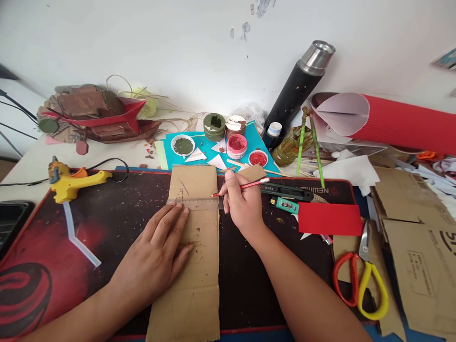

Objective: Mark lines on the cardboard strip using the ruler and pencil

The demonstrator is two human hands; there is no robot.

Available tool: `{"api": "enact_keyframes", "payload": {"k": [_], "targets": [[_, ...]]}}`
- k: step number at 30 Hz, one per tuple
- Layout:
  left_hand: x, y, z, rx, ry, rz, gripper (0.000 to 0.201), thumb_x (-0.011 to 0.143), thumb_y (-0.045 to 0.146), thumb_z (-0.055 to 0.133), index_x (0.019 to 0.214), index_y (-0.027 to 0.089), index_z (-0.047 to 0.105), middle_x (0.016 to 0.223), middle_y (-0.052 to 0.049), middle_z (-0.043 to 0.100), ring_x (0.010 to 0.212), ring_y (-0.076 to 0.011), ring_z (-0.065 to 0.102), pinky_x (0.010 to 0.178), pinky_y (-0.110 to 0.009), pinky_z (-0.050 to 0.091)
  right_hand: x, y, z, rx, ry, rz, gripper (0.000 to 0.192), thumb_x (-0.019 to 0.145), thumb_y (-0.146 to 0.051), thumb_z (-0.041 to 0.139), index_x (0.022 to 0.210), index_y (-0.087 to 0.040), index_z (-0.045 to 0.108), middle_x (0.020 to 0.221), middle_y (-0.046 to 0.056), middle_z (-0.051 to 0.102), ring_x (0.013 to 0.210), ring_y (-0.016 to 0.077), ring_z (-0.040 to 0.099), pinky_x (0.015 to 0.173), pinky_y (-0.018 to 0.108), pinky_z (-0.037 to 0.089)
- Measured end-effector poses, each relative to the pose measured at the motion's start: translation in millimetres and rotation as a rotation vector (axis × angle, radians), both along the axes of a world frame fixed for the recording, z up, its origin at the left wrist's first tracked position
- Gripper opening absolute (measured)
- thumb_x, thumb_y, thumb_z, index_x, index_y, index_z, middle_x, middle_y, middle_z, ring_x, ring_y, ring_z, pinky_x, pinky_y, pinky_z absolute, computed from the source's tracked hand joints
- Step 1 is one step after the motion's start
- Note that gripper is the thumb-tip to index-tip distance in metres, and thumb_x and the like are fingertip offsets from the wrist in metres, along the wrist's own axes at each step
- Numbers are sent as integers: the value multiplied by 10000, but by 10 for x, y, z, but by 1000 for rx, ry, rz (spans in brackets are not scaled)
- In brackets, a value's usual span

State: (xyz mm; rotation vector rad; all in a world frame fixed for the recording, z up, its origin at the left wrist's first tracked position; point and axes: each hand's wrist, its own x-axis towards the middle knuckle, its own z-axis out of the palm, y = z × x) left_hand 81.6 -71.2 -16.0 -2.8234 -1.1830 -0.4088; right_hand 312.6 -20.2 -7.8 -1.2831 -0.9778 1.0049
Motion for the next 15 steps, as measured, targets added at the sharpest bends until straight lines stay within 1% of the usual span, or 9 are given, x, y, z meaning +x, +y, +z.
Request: {"api": "enact_keyframes", "payload": {"k": [5, 10, 15], "targets": [[6, -6, -13, -10, -8, 8, 648, 1101, 349, 527, 1625, -20, 433, 1555, -284, 592, 1493, -433, 541, 1212, -568, 530, -10, -5, 0, -25, -43, 10, 653, 983, -778, 686, 650, -222, 614, 453, -63, 465, 321, 104, 490, 343, 237, 293], [3, -15, -28, -25, -21, 5, 661, 1089, 329, 547, 1628, -36, 435, 1561, -298, 582, 1503, -444, 533, 1227, -575, 513, -16, 1, 18, -38, -67, 20, 662, 981, -798, 671, 653, -226, 613, 411, -78, 421, 312, 110, 478, 351, 242, 305], [-3, -21, -36, -50, -33, 20, 704, 1100, 344, 521, 1696, 9, 353, 1578, -285, 579, 1525, -434, 526, 1236, -591, 511, -1, -8, -6, -34, -69, 39, 642, 1016, -766, 655, 672, -224, 629, 415, -75, 440, 325, 110, 490, 370, 243, 320]]}}
